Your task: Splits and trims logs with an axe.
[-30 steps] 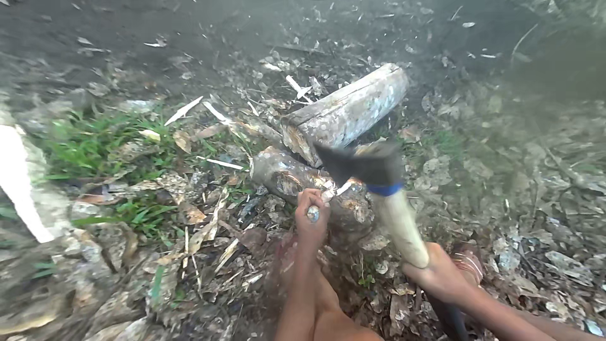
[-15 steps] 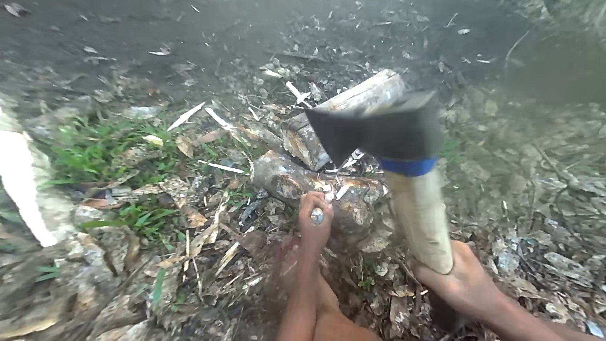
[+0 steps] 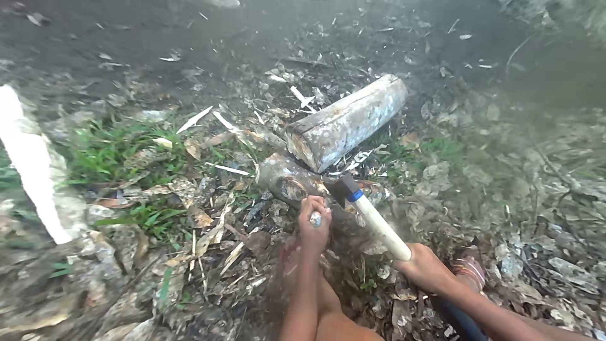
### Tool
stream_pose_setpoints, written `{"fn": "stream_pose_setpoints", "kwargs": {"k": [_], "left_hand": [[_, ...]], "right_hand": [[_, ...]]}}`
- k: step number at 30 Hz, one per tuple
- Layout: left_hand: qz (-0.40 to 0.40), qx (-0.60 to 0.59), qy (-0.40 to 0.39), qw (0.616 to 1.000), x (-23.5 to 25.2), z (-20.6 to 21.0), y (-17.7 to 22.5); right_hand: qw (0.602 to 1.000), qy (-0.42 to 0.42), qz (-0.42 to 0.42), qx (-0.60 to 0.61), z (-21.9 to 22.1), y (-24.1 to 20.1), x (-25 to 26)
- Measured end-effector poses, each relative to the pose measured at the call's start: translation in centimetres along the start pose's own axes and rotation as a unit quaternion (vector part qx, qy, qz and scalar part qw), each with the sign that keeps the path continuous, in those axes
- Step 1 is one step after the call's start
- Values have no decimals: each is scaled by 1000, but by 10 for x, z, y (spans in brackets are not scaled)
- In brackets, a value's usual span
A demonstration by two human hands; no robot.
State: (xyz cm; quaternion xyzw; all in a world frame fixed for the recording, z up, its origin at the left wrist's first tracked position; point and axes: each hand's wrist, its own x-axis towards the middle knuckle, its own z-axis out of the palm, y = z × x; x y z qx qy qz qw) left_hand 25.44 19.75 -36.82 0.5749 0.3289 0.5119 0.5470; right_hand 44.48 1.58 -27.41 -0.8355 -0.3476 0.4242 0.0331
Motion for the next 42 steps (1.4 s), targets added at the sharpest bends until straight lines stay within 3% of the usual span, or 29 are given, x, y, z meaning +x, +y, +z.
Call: {"fn": "stream_pose_setpoints", "kwargs": {"k": [4,8,10,12,16,21,27,31,33,35,37,39,42], "left_hand": [[-4,2,16,1000,-2,6,1],[9,8,15,1000,-4,6,0],[7,6,19,1000,-4,8,1],[0,2,22,1000,-3,7,2],[7,-13,12,1000,-4,-2,-5],[3,-29,9,1000,-5,-10,-7],[6,-21,17,1000,-2,1,-2],[1,5,14,1000,-4,3,-2],[-11,15,14,1000,-3,6,2],[-20,20,23,999,-2,5,3],[-15,10,11,1000,-5,-5,0],[10,-14,6,1000,-10,-15,-9],[24,-37,17,999,-15,-27,-15]], "right_hand": [[994,55,-72,53,-18,-28,-28],[956,159,-224,103,-28,-56,-54],[949,178,-243,91,-25,-56,-53],[969,152,-187,44,-12,-39,-37],[999,-4,8,-34,17,10,20],[998,-2,35,-59,21,-3,7],[992,101,-79,18,-14,-39,-35],[938,217,-256,82,-30,-73,-65],[923,232,-297,80,-29,-75,-67],[945,209,-250,26,-15,-57,-51],[989,93,-107,-32,5,-24,-20],[998,5,16,-53,21,5,12],[999,-13,28,-36,17,11,28]]}}
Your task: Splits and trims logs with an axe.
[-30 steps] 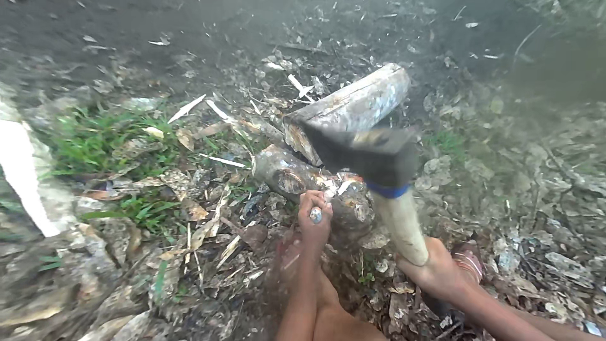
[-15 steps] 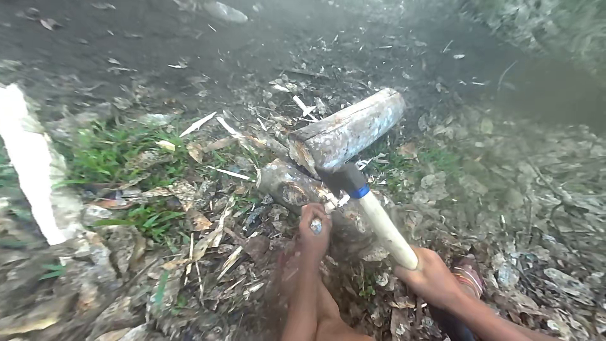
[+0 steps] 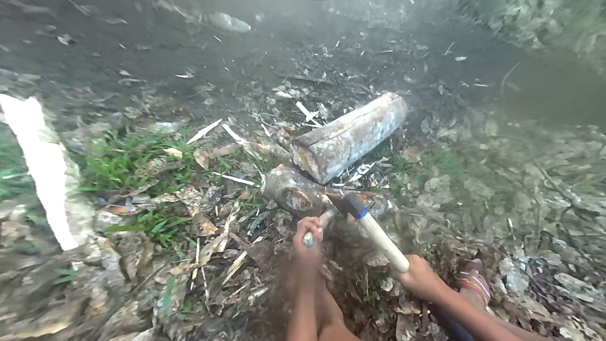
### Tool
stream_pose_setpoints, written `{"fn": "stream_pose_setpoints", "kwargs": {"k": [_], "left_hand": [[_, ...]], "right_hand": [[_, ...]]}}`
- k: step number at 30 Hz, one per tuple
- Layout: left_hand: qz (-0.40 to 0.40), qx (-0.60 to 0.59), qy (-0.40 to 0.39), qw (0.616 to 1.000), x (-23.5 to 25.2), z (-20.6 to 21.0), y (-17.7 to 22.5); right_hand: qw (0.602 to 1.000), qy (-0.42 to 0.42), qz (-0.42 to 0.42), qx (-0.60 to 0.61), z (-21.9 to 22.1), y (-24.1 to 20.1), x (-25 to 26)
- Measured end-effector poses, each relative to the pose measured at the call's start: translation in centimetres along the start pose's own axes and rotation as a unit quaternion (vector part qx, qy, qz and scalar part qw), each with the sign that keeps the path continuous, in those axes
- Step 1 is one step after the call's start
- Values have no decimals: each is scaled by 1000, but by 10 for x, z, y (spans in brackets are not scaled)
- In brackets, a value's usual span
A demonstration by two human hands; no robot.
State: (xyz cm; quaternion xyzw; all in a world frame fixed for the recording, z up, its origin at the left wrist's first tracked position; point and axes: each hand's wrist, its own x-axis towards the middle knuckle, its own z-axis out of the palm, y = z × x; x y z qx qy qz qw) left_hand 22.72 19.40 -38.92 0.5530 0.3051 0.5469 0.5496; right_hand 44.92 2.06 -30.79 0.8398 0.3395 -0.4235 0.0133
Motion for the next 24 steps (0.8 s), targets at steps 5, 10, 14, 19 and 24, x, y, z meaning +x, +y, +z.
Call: {"fn": "stream_pose_setpoints", "kwargs": {"k": [5,10,14,19,24], "left_hand": [[-32,-18,10,999,-17,-15,-6],[-44,2,6,999,-18,-12,2],[-45,55,30,997,-2,17,17],[-47,140,15,989,3,31,26],[-51,155,43,986,1,34,30]], "right_hand": [[1000,-13,0,25,-1,4,-1],[1000,7,-5,-3,-3,-6,-15],[998,38,-51,6,-23,-26,-41],[955,191,-222,54,-49,-54,-87],[971,146,-187,3,-38,-40,-73]]}}
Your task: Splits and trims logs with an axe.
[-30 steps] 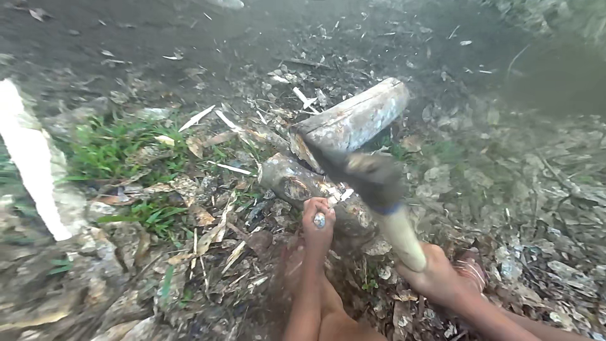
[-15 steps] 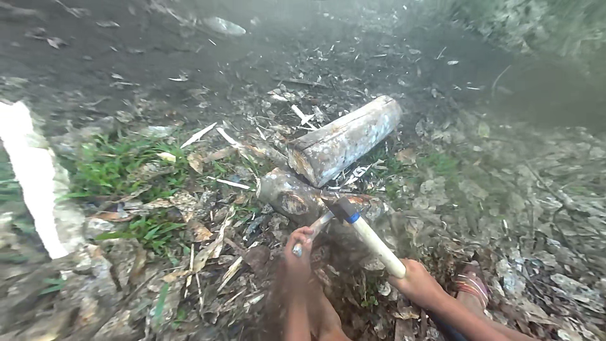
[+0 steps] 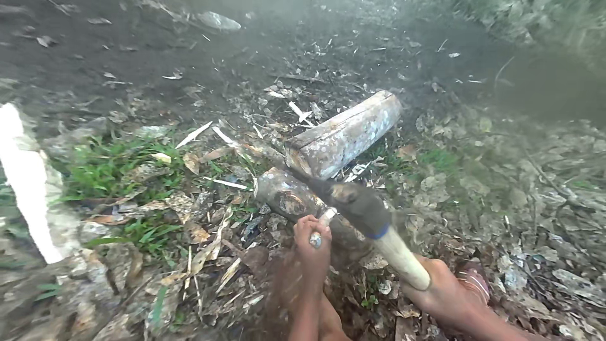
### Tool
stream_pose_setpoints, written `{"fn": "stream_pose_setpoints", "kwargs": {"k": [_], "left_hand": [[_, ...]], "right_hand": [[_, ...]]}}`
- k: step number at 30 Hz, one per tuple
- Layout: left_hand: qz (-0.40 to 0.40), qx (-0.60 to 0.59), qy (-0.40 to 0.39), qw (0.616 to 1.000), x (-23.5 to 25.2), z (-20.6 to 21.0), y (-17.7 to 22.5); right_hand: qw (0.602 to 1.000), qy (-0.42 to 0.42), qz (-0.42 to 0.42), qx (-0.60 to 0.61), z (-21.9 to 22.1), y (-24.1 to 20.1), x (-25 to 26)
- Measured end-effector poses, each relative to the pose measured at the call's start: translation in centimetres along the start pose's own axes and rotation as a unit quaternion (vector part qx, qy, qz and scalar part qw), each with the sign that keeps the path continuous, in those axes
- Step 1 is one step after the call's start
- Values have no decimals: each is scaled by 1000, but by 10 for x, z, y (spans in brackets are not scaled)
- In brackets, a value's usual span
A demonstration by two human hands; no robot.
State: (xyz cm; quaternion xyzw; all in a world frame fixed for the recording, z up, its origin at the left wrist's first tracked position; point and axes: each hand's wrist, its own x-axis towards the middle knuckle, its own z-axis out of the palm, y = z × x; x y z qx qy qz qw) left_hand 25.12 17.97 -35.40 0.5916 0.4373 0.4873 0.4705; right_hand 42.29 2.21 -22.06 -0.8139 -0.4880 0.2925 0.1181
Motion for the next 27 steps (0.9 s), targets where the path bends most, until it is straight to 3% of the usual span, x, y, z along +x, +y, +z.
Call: {"fn": "stream_pose_setpoints", "kwargs": {"k": [2,4,10,14,18,23,27], "left_hand": [[1,-39,8,999,-2,-7,-11],[0,-84,10,996,-8,-20,-28],[-70,-145,-8,987,-33,-48,-61],[-197,-230,45,952,-43,-48,-76],[-272,-291,101,912,-54,-51,-84],[-292,-400,132,859,-68,-73,-79],[-238,-530,93,808,-70,-84,-50]], "right_hand": [[985,-114,119,-41,27,34,21],[968,-155,189,-53,49,60,37],[969,-169,182,-14,48,72,45],[974,-154,165,2,56,87,47],[976,-141,156,53,77,98,41],[978,-99,146,111,99,111,39],[975,-95,150,131,100,112,37]]}}
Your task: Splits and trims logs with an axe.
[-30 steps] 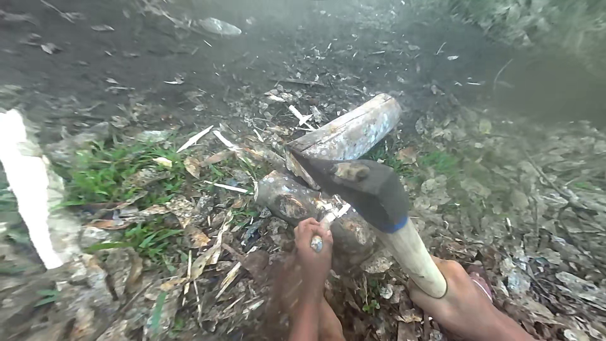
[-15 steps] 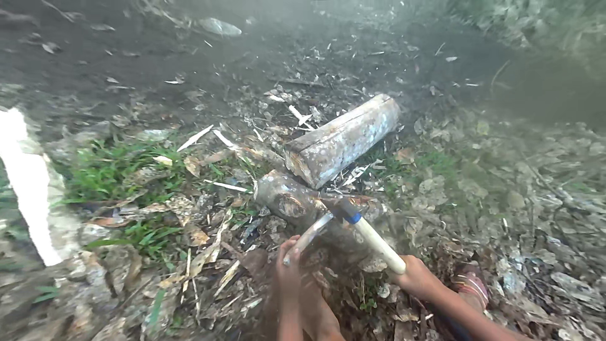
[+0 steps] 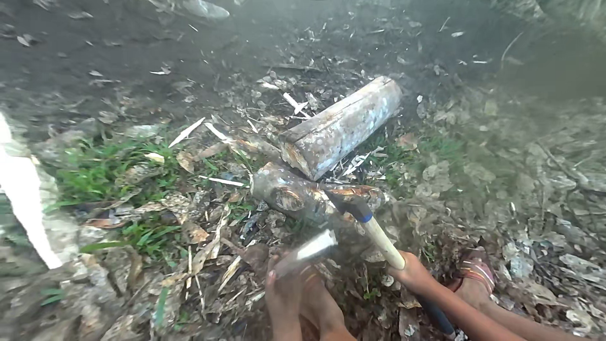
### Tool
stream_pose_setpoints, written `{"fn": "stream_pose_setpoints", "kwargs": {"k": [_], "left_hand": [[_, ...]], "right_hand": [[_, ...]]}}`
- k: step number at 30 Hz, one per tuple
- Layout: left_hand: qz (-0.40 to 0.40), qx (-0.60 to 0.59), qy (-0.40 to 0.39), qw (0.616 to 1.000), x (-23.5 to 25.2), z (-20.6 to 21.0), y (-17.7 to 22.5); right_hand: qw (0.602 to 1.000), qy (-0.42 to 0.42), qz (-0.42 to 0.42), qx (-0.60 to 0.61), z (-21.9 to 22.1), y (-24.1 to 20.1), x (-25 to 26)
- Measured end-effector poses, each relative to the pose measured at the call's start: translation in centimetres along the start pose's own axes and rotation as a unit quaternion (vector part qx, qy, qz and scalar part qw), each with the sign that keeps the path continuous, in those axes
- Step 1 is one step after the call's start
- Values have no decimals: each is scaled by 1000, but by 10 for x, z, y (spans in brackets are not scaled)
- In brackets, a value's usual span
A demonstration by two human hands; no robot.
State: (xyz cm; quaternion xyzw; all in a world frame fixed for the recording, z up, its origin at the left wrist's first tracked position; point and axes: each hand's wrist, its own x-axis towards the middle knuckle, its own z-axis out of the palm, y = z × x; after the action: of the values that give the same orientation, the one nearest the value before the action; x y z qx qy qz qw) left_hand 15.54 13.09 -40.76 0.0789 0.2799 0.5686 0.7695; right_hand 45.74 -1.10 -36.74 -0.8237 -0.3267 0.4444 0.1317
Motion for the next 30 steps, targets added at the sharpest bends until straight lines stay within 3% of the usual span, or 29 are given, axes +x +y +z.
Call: {"fn": "stream_pose_setpoints", "kwargs": {"k": [7,12,23,27,30], "left_hand": [[-5,-140,-2,990,4,51,1],[-7,-191,-72,979,11,56,-8],[-35,-265,-96,959,6,68,-2],[-13,-170,-56,984,7,69,-1],[47,70,46,995,7,75,0]], "right_hand": [[1000,9,-4,-20,0,-2,-1],[1000,12,-8,-27,0,3,0],[999,12,-16,-26,0,6,2],[999,12,-26,-29,-1,5,1],[999,10,-24,-36,-1,5,0]]}}
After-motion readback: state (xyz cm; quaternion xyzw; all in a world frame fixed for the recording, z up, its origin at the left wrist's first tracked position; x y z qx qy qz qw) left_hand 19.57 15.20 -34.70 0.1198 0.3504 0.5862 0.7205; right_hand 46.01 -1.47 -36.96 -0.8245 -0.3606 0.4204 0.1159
